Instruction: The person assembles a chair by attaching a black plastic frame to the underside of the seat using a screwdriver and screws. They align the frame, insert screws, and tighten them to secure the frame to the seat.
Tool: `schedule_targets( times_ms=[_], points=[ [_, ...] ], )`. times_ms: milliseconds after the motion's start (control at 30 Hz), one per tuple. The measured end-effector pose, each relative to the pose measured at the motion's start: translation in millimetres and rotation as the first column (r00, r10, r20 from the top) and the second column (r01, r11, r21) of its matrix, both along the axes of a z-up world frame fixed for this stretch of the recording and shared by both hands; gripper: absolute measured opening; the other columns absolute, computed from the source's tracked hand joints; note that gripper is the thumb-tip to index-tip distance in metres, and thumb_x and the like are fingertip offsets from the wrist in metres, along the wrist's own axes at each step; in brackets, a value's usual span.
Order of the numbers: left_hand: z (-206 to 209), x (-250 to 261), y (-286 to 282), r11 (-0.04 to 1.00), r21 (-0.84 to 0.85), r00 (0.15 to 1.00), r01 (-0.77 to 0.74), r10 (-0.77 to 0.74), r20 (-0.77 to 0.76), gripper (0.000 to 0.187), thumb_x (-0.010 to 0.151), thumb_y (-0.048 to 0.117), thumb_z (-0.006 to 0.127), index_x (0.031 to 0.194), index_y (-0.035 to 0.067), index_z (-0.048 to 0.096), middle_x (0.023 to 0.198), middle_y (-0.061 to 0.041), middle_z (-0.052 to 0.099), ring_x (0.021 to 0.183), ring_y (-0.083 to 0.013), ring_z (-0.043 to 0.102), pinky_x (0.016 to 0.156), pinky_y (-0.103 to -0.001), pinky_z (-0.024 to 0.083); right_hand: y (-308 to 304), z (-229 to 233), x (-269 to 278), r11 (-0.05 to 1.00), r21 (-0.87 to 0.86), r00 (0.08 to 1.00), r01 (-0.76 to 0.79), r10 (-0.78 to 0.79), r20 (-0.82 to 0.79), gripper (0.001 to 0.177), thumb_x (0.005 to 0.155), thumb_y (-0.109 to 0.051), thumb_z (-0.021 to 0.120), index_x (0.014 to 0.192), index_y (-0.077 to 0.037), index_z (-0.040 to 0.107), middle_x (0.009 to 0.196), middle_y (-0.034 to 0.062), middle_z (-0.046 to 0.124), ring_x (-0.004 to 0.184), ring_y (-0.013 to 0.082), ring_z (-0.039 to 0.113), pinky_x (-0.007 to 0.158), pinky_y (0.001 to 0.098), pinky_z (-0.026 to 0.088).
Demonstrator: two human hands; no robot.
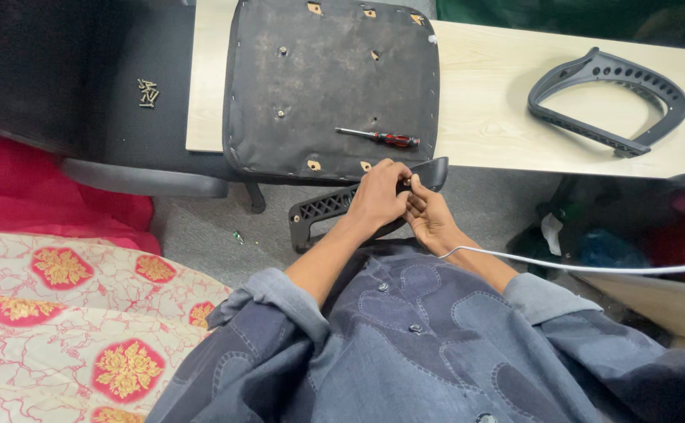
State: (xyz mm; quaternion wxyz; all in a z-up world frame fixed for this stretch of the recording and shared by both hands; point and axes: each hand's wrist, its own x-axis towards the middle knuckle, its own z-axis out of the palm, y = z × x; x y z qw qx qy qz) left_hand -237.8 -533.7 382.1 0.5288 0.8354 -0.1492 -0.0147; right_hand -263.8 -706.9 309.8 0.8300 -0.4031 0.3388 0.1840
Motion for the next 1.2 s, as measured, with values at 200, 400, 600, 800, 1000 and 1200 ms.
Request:
schedule_targets(
  times_ms=[200, 400, 600, 800, 1000, 1200],
  points=[
    [2, 18, 1, 0.995, 0.083, 0.997, 0.047, -0.042, -0.057, 0.014, 0.083, 0.008, 0.070, 0.094, 0.002, 0.074, 0.094, -0.019, 0.070, 0.093, -0.0399, 0.068, 0.081, -0.047, 0.053, 2, 31, 17, 0.996, -0.035, 0.992, -0.081, 0.077, -0.105, 0.034, 0.094, -0.034, 0.069, 0.113, -0.006, 0.066, 0.112, 0.0072, 0.066, 0.112, 0.0191, 0.066, 0.104, 0.0338, 0.055],
    [9, 44, -9, 0.988, 0.148, 0.991, 0.044, -0.025, -0.129, 0.017, 0.081, 0.015, 0.072, 0.090, 0.000, 0.075, 0.083, -0.022, 0.072, 0.080, -0.0394, 0.072, 0.072, -0.045, 0.057, -2, 41, 39, 0.998, -0.016, 0.980, -0.066, 0.062, -0.189, 0.036, 0.092, -0.031, 0.071, 0.115, -0.005, 0.064, 0.115, 0.0103, 0.066, 0.115, 0.0210, 0.065, 0.105, 0.0334, 0.056],
    [-8, 54, -12, 0.980, 0.086, 0.938, -0.177, 0.195, -0.285, 0.023, 0.075, 0.018, 0.074, 0.089, -0.001, 0.075, 0.075, -0.018, 0.075, 0.071, -0.0269, 0.077, 0.069, -0.035, 0.060, -19, 11, 47, 0.999, 0.030, 0.948, -0.017, 0.026, -0.317, 0.046, 0.091, -0.031, 0.074, 0.122, 0.000, 0.057, 0.118, 0.0111, 0.064, 0.121, 0.0260, 0.065, 0.104, 0.0368, 0.053],
    [-49, 47, 23, 0.831, 0.062, 0.721, -0.552, 0.514, -0.464, 0.023, 0.079, 0.021, 0.076, 0.090, 0.002, 0.080, 0.077, -0.009, 0.079, 0.070, -0.0144, 0.076, 0.070, -0.029, 0.059, -33, -27, 61, 0.998, 0.051, 0.962, 0.047, -0.032, -0.272, 0.048, 0.091, -0.041, 0.072, 0.119, -0.003, 0.064, 0.124, 0.0142, 0.070, 0.124, 0.0283, 0.066, 0.107, 0.0356, 0.055],
    [-80, 52, 98, 0.482, -0.130, 0.400, -0.867, 0.515, -0.758, 0.021, 0.086, 0.014, 0.070, 0.094, -0.004, 0.077, 0.079, -0.008, 0.076, 0.067, -0.0122, 0.073, 0.065, -0.025, 0.060, -28, -43, 86, 0.988, -0.042, 0.954, 0.150, -0.156, -0.257, 0.047, 0.093, -0.047, 0.067, 0.119, -0.008, 0.065, 0.126, 0.0118, 0.071, 0.128, 0.0271, 0.065, 0.110, 0.0386, 0.053],
    [-119, 88, 203, 0.126, -0.070, 0.116, -0.990, 0.408, -0.906, 0.017, 0.086, 0.011, 0.073, 0.090, -0.005, 0.073, 0.079, -0.010, 0.073, 0.068, -0.0157, 0.072, 0.064, -0.027, 0.061, -10, -34, 88, 0.960, -0.180, 0.914, 0.217, -0.264, -0.308, 0.044, 0.096, -0.048, 0.064, 0.118, -0.010, 0.065, 0.127, 0.0098, 0.071, 0.126, 0.0249, 0.066, 0.110, 0.0349, 0.053]
  ],
)
